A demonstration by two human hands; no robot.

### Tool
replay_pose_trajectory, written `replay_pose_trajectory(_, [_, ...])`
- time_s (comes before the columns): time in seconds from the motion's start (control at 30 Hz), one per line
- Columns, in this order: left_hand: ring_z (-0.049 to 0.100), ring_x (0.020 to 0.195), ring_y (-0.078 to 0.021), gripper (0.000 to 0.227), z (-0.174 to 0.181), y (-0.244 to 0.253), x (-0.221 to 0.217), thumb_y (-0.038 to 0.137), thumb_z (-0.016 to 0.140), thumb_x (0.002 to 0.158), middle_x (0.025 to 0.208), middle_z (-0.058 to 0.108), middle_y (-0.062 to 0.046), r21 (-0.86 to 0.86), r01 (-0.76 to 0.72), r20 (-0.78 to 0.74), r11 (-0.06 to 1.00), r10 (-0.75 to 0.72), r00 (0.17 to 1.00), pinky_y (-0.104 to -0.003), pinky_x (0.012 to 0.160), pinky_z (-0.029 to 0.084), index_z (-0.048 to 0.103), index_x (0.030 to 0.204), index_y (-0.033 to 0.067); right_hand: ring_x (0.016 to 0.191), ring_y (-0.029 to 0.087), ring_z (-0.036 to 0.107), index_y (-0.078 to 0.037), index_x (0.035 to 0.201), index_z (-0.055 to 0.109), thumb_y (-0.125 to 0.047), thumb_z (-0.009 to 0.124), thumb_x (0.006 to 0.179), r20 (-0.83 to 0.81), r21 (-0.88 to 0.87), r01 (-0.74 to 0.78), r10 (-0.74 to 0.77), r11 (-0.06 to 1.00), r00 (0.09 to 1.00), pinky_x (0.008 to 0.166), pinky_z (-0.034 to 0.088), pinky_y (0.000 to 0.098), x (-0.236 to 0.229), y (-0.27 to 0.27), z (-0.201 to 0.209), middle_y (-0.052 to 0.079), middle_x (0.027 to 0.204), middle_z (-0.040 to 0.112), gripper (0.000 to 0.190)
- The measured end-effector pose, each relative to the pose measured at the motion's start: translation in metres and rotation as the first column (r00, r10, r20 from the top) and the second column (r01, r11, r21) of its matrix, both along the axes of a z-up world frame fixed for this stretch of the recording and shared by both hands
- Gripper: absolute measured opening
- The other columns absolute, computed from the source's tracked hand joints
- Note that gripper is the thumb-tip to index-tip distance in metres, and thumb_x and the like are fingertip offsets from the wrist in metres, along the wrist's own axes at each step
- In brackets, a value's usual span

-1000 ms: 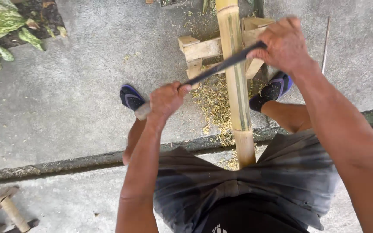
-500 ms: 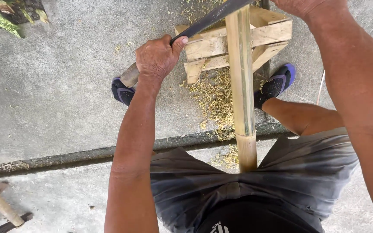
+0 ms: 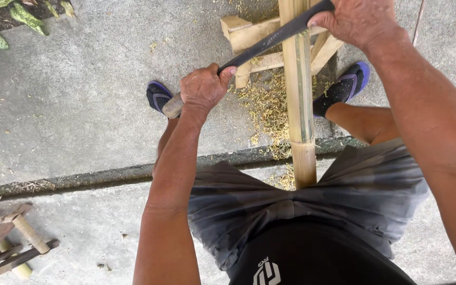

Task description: Shaving a bamboo pole using a large knife to remove its outer layer and nodes.

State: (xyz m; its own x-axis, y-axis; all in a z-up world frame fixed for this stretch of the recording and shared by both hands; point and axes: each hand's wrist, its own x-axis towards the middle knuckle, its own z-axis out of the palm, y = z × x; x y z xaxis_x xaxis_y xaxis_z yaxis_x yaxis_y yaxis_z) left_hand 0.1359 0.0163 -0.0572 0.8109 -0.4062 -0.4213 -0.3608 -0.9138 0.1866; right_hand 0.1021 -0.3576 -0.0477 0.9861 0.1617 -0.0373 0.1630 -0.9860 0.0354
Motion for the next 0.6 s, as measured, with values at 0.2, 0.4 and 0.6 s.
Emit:
replay_pose_trajectory(0.2, [0.064,0.056,-0.0192,0.075,0.002,0.023,-0.074,0.075,0.024,0.099,0.063,0.062,-0.003,0.021,0.060,-0.021,0.998,-0.060,0.998,-0.045,0.054,0.055,0.070,0.092,0.0153,0.108,0.021,0.059,-0.024,0.110,0.076,-0.080,0.041,0.096,-0.112,-0.150,-0.008,-0.009,0.989,0.994,0.116,0.034,0.0477,-0.071,0.028,0.023,0.001,0.099,0.066,0.067])
replay_pose_trajectory(0.4, [0.066,0.056,-0.0206,0.074,0.028,0.036,-0.147,0.073,0.028,0.101,0.065,0.064,-0.006,0.088,0.060,-0.110,0.994,-0.050,0.993,-0.042,0.051,0.055,0.069,0.088,0.0128,0.110,0.023,0.054,-0.018,0.115,0.075,-0.078,0.026,0.104,-0.258,-0.030,0.028,-0.035,0.999,0.966,0.115,0.028,0.0461,-0.152,0.045,0.016,0.005,0.105,0.065,0.078])
replay_pose_trajectory(0.6, [0.070,0.064,-0.0311,0.064,0.032,0.048,-0.191,0.067,0.044,0.098,0.069,0.068,-0.012,-0.104,0.106,0.071,0.989,-0.099,0.993,-0.047,0.059,0.056,0.070,0.083,0.0100,0.113,0.021,0.054,-0.017,0.109,0.074,-0.073,0.043,0.101,-0.143,0.016,0.033,-0.031,0.999,0.989,0.112,0.034,0.0421,-0.215,0.055,0.031,0.001,0.109,0.065,0.065])
